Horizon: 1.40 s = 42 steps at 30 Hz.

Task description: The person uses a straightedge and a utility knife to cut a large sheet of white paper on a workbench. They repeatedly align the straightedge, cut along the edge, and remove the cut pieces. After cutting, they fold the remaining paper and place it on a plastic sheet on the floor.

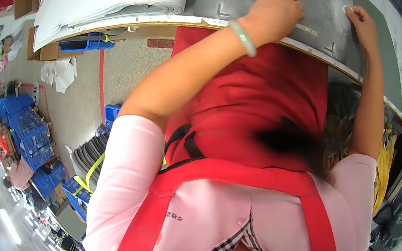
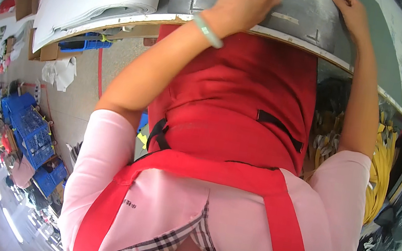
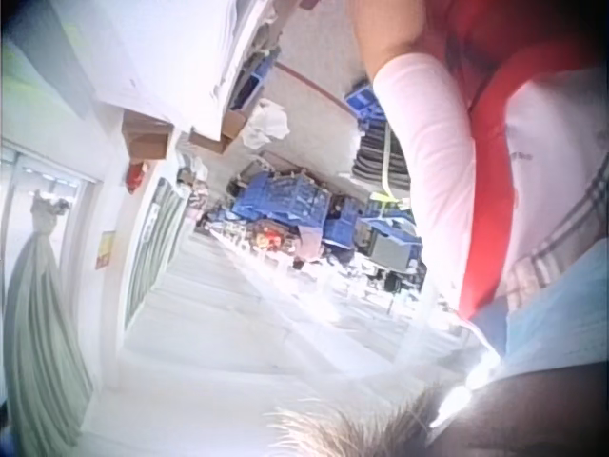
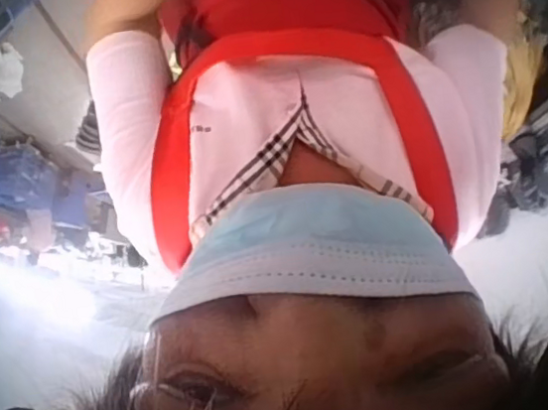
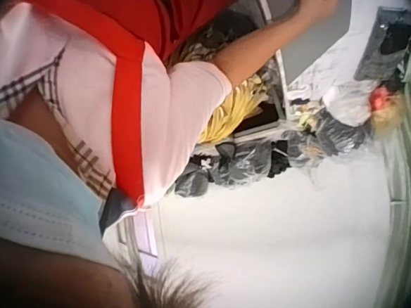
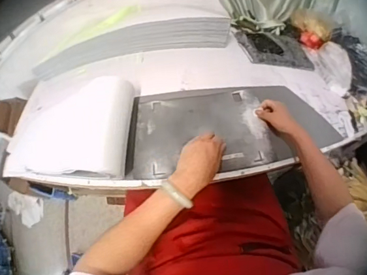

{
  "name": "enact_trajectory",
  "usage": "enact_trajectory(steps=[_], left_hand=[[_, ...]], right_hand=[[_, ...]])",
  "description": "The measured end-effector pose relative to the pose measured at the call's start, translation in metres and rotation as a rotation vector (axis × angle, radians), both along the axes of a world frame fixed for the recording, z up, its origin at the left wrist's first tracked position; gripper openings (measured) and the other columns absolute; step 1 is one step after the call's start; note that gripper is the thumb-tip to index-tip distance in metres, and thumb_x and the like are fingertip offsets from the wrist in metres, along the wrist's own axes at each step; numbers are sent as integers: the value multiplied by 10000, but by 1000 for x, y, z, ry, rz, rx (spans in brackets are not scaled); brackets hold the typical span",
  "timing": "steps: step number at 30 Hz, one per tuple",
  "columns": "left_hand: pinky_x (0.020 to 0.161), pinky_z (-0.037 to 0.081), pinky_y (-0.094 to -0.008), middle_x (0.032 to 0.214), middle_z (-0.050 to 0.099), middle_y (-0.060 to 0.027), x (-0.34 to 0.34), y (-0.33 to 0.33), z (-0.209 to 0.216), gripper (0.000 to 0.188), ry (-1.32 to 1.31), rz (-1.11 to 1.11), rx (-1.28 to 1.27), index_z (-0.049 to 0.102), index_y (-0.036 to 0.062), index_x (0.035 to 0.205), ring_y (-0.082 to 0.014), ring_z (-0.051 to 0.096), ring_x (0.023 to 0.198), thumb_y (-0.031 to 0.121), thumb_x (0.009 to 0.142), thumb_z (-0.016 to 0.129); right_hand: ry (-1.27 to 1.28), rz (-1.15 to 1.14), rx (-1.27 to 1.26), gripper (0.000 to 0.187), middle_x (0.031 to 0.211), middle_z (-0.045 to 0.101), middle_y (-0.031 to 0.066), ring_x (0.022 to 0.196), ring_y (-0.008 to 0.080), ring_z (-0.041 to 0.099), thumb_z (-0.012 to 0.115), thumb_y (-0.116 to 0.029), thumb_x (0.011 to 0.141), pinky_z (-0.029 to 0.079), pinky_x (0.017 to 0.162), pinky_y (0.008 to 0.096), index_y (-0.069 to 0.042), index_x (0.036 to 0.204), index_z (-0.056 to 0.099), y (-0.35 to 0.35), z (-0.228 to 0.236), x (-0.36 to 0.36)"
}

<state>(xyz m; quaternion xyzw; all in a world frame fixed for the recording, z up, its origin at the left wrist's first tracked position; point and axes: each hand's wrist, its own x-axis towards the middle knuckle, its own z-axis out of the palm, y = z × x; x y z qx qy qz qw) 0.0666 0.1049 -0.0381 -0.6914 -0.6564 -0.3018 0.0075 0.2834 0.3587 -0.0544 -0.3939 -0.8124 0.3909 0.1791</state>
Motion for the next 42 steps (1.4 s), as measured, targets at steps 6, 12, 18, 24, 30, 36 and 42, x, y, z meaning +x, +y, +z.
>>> enact_trajectory(steps=[6,12,18,24,30,36,42], left_hand=[[774,522,-391,879,667,-63,10,21,-17,119,64,89,77,668,118,903,-276,661,857,221,901,610],[911,450,-504,1128,634,-120,13,17,7,269,156,124,-150,649,103,1174,-278,595,1063,221,942,581],[1078,307,-626,1254,566,-111,17,19,-7,281,131,167,29,618,106,1202,-305,487,1241,214,951,555],[1087,301,-622,1255,567,-112,18,20,-8,282,114,156,18,616,100,1202,-308,483,1249,217,954,553],[1084,300,-631,1253,569,-112,17,17,-8,280,150,169,21,613,98,1200,-302,481,1255,215,954,550],[1081,303,-637,1268,560,-109,17,18,-6,295,120,145,-5,606,97,1210,-300,477,1264,217,946,553],[1087,297,-633,1260,564,-107,14,18,-7,288,131,170,38,612,103,1200,-298,479,1259,217,942,555]], right_hand=[[139,-132,202,288,926,653,-30,865,54,564,705,-310,926,429,816,212,-52,1054,702,-32,10,0],[106,-31,-62,179,826,667,-3,764,70,593,680,-199,937,476,712,235,-45,1023,713,-118,40,18],[37,59,134,166,828,670,56,735,156,604,688,-178,910,482,691,283,-42,1004,697,-153,40,35],[0,248,423,138,899,667,117,824,303,631,664,-157,900,497,737,358,-44,979,677,-156,39,23],[-145,159,275,184,867,673,92,815,248,651,664,-210,909,510,751,347,-48,998,664,-149,50,27],[-78,-86,48,248,810,663,48,740,140,633,696,-259,886,523,694,308,-37,993,667,-145,35,28],[-193,36,-121,231,785,655,54,683,109,614,688,-237,885,513,639,268,-35,997,674,-138,56,25]])
